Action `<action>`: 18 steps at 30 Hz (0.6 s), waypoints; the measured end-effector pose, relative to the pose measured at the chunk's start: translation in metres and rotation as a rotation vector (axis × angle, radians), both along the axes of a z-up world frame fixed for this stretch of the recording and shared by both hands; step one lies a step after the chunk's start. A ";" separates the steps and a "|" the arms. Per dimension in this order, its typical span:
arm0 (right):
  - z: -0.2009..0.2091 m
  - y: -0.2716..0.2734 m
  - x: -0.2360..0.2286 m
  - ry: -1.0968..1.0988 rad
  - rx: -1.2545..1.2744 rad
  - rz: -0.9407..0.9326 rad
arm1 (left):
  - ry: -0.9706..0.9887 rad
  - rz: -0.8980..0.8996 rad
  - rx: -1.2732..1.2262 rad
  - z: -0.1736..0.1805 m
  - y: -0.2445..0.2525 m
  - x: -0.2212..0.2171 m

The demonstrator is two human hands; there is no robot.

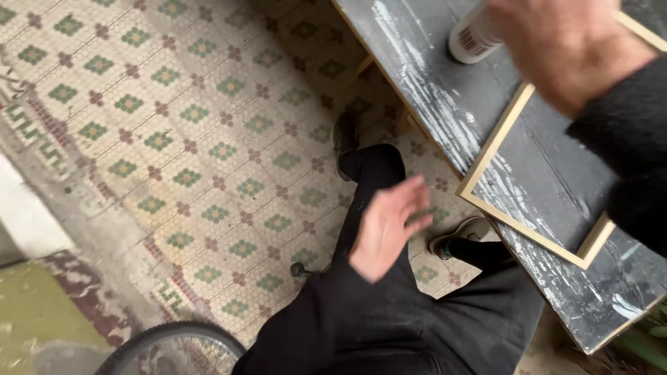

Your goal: The person applies wood glue from a squeeze bottle along the edge of a wooden picture frame on the work table, then holds the frame and sands its edges and corners using a sanding block, working around the frame.

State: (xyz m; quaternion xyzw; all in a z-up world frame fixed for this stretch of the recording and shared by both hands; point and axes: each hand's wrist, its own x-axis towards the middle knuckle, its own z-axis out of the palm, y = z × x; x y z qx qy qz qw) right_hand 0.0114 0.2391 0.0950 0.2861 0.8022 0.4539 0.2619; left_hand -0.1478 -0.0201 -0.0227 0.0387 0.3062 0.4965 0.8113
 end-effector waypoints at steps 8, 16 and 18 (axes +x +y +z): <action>0.037 -0.029 -0.054 -0.120 0.019 0.051 | -0.212 -0.045 -0.020 0.001 0.053 0.034; 0.033 -0.033 -0.064 -0.194 -0.036 0.020 | -0.043 0.023 -0.042 0.018 0.022 0.016; 0.026 -0.033 -0.059 -0.173 -0.026 0.010 | -0.028 0.033 0.017 0.031 0.013 0.005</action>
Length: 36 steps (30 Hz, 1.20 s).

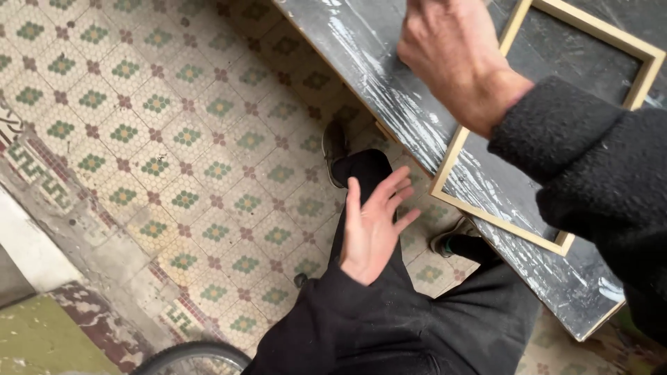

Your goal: The person applies wood glue from a squeeze bottle along the edge of a wooden picture frame on the work table, then holds the frame and sands its edges and corners using a sanding block, working around the frame.

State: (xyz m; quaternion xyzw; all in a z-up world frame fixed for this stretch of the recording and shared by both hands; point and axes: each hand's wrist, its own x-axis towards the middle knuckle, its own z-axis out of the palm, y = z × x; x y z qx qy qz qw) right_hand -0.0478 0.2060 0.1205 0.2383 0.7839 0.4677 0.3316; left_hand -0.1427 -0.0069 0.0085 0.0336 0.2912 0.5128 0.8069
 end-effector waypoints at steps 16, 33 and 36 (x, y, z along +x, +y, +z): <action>0.085 -0.133 0.134 0.999 -0.941 -0.061 | 0.031 0.148 0.507 -0.047 -0.091 0.025; -0.032 -0.245 0.279 1.085 -0.738 -0.394 | 1.755 -0.152 1.287 0.041 -0.027 0.133; -0.032 -0.247 0.282 1.063 -0.683 -0.387 | 1.762 -0.174 1.300 0.040 -0.024 0.132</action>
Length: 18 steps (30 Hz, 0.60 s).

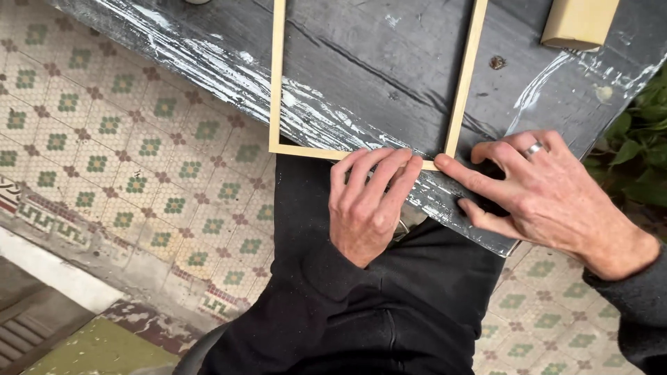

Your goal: The person applies wood glue from a squeeze bottle along the edge of a wooden picture frame on the work table, then holds the frame and sands its edges and corners using a sanding block, working around the frame.

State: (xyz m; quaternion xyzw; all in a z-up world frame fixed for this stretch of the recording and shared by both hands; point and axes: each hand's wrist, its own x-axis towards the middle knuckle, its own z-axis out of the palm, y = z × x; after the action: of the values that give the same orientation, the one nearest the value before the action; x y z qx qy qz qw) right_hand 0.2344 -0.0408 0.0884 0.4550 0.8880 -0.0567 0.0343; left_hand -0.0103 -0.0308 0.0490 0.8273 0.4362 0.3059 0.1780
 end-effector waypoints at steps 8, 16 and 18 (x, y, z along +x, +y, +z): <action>0.006 -0.021 0.015 0.140 -0.039 -0.041 | 0.005 -0.011 0.022 0.000 0.000 0.000; 0.004 -0.065 0.002 0.582 -0.053 -0.432 | 0.079 -0.178 -0.034 0.021 0.018 0.012; 0.000 -0.070 -0.010 0.667 -0.035 -0.485 | 0.100 -0.191 -0.021 0.018 0.015 0.014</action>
State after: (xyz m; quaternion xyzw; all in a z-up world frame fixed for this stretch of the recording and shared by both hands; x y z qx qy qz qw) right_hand 0.2243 -0.1112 0.0888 0.6073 0.7163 -0.2223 -0.2619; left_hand 0.0035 -0.0162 0.0672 0.8774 0.3672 0.2411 0.1930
